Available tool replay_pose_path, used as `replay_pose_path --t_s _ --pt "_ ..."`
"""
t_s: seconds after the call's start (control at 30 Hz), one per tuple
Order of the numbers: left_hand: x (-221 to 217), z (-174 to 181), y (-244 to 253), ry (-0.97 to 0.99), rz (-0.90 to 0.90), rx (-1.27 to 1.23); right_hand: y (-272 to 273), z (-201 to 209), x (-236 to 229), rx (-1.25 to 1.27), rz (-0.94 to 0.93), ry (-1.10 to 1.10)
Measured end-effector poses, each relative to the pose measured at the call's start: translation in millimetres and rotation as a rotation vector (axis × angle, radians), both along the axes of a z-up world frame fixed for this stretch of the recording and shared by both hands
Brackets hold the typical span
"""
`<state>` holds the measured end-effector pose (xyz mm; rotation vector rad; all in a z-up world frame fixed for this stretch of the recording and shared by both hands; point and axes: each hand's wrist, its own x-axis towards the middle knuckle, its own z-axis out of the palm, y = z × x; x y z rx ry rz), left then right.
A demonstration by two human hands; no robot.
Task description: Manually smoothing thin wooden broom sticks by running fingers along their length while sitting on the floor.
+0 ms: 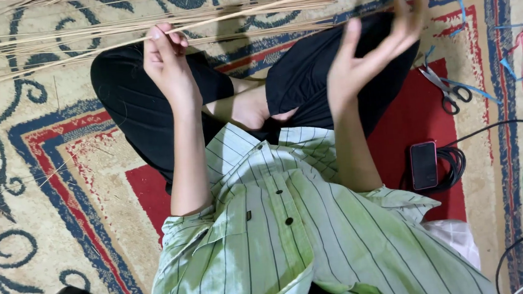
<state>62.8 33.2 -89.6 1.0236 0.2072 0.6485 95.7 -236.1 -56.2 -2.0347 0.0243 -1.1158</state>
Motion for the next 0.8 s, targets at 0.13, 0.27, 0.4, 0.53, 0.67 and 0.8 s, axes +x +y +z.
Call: replay_pose_path --t_s 0.13,0.27,0.4,0.53,0.67,0.8 --pt "19.2 -27.3 -10.0 0.055 0.033 0.065 35.3 -64.8 4.9 -0.371 0.076 0.082" --pt "39.0 -43.6 -10.5 0.117 -0.086 0.1 68.1 -72.4 36.8 -0.711 0.385 0.185" --pt "63.1 -86.1 0.5 0.024 -0.07 0.129 64.2 -108.4 96.0 -0.735 0.689 0.078" --pt "72.8 -100.4 8.8 0.141 0.384 0.281 31.2 -126.8 139.1 -0.715 0.812 0.116" --pt "74.8 -90.2 14.2 0.511 0.479 0.954 15.0 -139.5 144.8 -0.484 0.976 0.293" --pt "85.3 -77.5 27.2 0.363 0.006 1.643 22.2 -159.1 143.6 -0.433 1.033 0.393"
